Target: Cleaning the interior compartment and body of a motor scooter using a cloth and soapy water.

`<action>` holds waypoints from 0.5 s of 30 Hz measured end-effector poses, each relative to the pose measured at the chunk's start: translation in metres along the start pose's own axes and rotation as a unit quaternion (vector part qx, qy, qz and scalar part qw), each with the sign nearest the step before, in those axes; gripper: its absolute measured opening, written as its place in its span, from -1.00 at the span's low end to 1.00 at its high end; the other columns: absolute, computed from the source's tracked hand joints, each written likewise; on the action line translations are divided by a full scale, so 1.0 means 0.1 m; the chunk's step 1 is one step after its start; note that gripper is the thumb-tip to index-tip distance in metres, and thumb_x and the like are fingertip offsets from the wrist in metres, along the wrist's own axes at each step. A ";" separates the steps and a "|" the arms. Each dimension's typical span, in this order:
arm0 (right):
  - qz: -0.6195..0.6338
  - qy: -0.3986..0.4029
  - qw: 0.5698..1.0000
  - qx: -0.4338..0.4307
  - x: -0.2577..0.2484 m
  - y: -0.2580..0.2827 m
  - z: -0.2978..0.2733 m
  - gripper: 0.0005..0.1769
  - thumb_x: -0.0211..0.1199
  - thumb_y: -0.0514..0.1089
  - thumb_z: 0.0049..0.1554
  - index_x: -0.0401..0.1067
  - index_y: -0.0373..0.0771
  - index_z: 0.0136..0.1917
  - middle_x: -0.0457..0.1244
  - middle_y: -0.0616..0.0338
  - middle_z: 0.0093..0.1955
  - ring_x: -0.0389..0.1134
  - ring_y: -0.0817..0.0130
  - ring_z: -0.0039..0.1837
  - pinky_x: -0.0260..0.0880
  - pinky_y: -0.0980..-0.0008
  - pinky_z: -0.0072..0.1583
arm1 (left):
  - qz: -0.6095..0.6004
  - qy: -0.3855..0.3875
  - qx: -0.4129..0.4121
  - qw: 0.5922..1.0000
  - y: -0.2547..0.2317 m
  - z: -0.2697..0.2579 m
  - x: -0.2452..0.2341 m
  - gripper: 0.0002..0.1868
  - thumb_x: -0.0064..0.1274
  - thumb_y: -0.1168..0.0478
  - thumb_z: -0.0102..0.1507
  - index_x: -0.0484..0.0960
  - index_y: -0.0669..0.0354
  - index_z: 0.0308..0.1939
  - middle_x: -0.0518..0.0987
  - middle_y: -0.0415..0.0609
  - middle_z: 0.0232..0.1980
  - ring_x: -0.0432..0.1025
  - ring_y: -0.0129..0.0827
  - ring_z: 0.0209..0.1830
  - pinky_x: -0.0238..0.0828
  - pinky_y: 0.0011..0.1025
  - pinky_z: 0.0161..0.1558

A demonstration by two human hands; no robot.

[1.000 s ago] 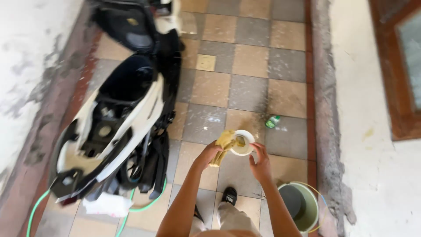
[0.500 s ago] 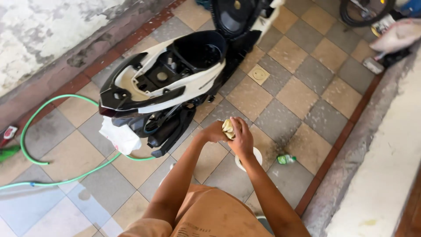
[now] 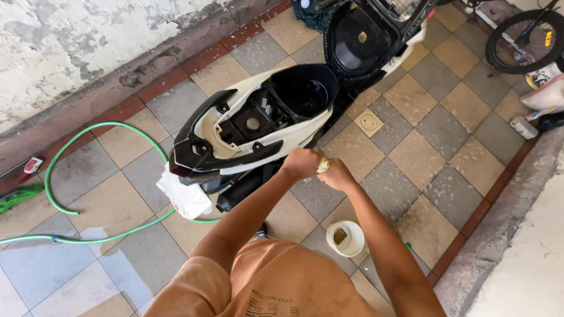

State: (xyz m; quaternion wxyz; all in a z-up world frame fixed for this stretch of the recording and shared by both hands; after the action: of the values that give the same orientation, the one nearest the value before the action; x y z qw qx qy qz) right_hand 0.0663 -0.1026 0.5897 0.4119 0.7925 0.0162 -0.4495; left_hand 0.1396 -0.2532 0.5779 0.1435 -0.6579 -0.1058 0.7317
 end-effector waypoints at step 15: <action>0.164 0.144 0.973 0.081 -0.35 0.32 0.27 -0.87 0.32 -0.18 0.01 0.45 -0.26 -0.18 0.33 0.06 -0.27 0.24 0.33 -0.35 0.23 0.33 -0.29 | -0.007 -0.070 -0.046 0.996 0.17 0.29 -0.34 -0.71 0.22 0.15 0.12 0.58 0.14 -0.13 0.67 0.03 -0.30 0.61 -0.09 -0.37 0.56 -0.21 -0.35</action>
State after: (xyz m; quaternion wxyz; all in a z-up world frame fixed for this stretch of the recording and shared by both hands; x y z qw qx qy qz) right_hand 0.0392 -0.1296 0.6281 0.4079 0.8714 -0.0914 -0.2569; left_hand 0.1130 -0.2805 0.6072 0.1103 -0.6102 -0.1535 0.7694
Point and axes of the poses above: each hand's wrist, its own z-axis towards the middle knuckle, its own x-axis out of the palm, y = z × x, the point moved 1 cm from there along z, towards the middle knuckle
